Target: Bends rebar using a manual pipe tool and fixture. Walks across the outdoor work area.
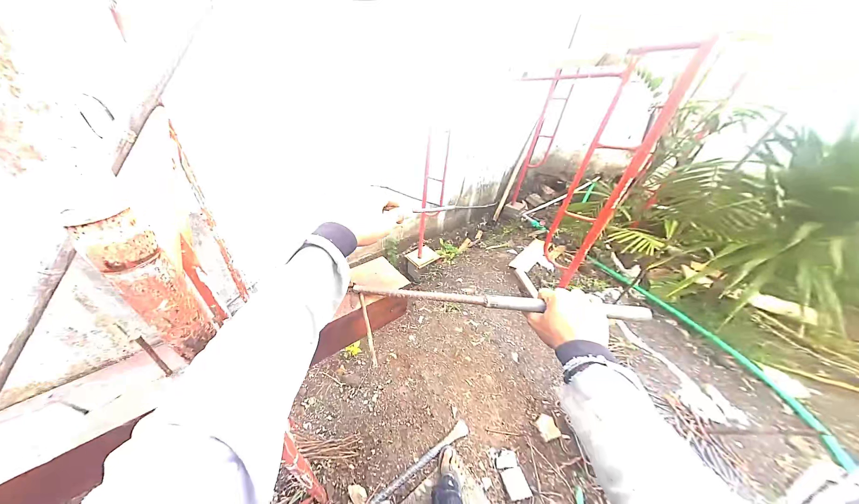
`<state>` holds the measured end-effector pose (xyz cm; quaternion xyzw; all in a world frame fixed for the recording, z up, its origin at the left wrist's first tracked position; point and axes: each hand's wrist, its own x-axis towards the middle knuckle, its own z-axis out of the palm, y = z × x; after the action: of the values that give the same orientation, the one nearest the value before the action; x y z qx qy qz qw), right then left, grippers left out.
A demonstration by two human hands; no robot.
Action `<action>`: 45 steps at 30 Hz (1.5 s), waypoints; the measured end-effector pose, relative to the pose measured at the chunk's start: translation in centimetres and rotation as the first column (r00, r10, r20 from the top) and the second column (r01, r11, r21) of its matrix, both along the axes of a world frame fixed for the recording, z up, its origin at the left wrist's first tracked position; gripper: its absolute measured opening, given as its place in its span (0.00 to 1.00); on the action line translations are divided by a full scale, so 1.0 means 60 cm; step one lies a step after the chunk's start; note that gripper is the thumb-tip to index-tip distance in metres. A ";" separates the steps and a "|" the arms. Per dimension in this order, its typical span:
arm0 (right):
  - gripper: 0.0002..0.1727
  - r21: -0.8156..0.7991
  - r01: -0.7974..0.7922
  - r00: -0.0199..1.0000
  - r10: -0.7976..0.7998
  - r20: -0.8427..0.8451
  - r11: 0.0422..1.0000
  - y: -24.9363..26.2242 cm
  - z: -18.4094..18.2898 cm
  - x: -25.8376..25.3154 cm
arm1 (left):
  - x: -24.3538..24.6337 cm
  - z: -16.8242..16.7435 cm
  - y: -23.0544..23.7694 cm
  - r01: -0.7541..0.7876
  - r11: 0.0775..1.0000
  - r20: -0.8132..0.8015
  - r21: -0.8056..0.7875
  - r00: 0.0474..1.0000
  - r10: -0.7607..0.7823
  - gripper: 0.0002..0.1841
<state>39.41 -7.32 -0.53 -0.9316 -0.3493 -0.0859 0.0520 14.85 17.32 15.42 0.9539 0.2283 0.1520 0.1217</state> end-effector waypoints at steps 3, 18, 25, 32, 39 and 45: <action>0.13 0.002 -0.043 0.999 0.043 0.028 0.999 0.008 -0.002 0.019 | -0.004 0.005 -0.008 0.000 0.999 -0.018 -0.038 1.000 -0.001 0.20; 0.16 -0.082 -0.150 0.988 0.147 -0.044 0.985 0.082 -0.021 0.106 | -0.012 0.001 0.000 -0.050 0.998 -0.048 0.038 0.998 0.052 0.18; 0.17 -0.110 -0.163 0.987 0.160 -0.030 0.981 0.072 -0.036 0.113 | -0.008 -0.007 0.004 -0.063 0.996 -0.064 0.059 0.996 0.066 0.18; 0.14 -0.032 -0.075 0.997 0.076 0.027 0.997 0.022 -0.030 0.056 | -0.008 0.003 -0.008 -0.058 0.998 -0.063 -0.007 0.996 0.058 0.20; 0.12 -0.030 0.039 0.998 -0.040 -0.050 0.999 -0.005 -0.011 -0.006 | -0.011 0.005 -0.015 -0.022 1.000 -0.037 0.021 0.999 0.022 0.21; 0.13 -0.031 0.125 0.990 -0.126 -0.066 0.992 -0.051 -0.018 -0.066 | -0.007 0.000 -0.014 -0.025 0.999 -0.021 0.021 0.999 0.026 0.19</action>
<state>35.47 -10.38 -1.64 -0.9547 -0.2892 -0.0527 0.0460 14.41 16.48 15.43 0.9537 0.2402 0.1456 0.1073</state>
